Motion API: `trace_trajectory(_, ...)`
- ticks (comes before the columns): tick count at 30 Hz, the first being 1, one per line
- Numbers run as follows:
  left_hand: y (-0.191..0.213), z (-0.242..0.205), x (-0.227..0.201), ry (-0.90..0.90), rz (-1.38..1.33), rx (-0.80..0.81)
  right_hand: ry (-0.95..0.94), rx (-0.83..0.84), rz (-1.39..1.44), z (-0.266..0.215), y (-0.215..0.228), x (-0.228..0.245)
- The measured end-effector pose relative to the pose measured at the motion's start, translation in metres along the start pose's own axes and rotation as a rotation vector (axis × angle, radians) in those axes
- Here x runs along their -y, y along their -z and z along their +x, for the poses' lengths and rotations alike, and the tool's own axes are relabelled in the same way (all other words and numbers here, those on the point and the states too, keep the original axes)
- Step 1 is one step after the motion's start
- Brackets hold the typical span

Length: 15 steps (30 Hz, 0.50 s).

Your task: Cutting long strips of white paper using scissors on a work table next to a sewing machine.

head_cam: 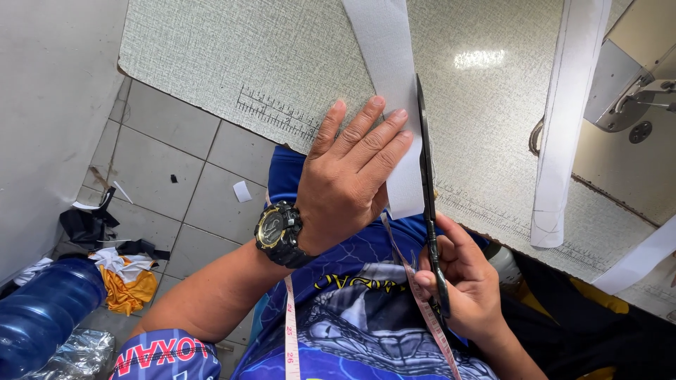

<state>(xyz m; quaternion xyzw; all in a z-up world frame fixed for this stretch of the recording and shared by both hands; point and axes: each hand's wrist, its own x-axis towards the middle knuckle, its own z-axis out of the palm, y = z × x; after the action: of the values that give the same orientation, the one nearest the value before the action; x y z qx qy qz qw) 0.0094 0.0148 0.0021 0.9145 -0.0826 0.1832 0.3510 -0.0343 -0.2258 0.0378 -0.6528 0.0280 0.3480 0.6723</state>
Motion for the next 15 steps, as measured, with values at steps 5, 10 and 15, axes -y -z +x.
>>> trace_trajectory(5, -0.002, 0.004, 0.0, -0.004, 0.162, 0.014, 0.05, 0.029, 0.031, -0.004, 0.011, 0.0)
trace_trajectory(10, 0.016, 0.048, 0.035, 0.024, 0.211, 0.188, 0.04, -0.013, -0.009, -0.025, 0.027, 0.002)
trace_trajectory(15, 0.028, 0.104, 0.069, -0.036, 0.422, 0.395, 0.065, -0.117, -0.063, -0.049, 0.037, 0.003)
